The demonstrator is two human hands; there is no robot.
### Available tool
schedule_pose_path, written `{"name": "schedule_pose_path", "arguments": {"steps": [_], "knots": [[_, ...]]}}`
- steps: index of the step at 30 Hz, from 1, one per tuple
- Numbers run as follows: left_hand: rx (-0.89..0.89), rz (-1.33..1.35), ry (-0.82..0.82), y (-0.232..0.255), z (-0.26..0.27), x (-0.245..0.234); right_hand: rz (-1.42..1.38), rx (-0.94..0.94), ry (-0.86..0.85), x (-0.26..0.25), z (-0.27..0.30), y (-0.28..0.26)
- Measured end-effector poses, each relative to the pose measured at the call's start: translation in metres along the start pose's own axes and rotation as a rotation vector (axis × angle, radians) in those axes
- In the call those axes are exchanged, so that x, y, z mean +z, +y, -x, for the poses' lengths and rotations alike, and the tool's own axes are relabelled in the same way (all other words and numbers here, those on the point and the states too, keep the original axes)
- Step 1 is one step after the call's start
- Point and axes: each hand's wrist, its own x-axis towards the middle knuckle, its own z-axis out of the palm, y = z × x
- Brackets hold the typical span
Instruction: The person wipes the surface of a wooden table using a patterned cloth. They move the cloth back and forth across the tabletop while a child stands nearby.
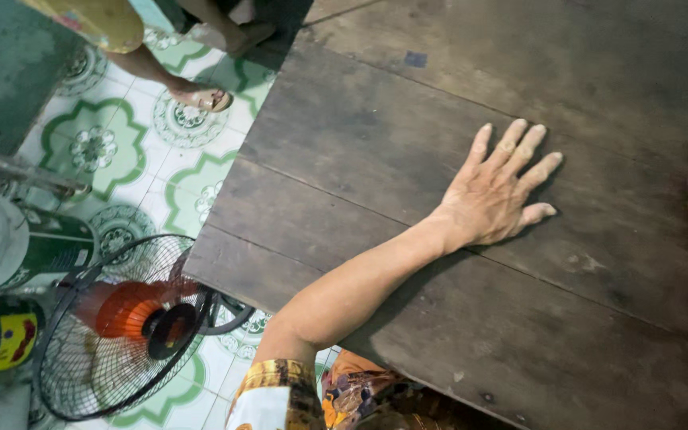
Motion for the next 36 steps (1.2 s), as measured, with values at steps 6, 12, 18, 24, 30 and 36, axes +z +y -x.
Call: {"name": "schedule_pose_path", "arguments": {"steps": [6,12,18,24,30,36], "knots": [[-0.079,-0.031,0.027,0.001,0.0,-0.004,-0.043,-0.285,0.047,0.015,-0.072,-0.09],[-0.064,-0.043,0.013,-0.001,-0.001,-0.002,-0.254,-0.387,0.032,-0.004,-0.1,-0.179],[-0.068,-0.015,0.111,-0.001,0.0,0.005,-0.255,-0.414,-0.042,-0.051,-0.07,-0.172],[-0.037,0.062,0.213,-0.002,-0.003,0.013,-0.261,-0.289,-0.077,-0.103,-0.008,-0.15],[-0.01,0.127,0.234,-0.003,-0.005,0.019,-0.337,-0.286,-0.129,-0.113,0.004,-0.165],[0.001,0.156,0.22,-0.004,-0.007,0.019,-0.413,-0.415,-0.121,-0.084,-0.044,-0.193]]}}
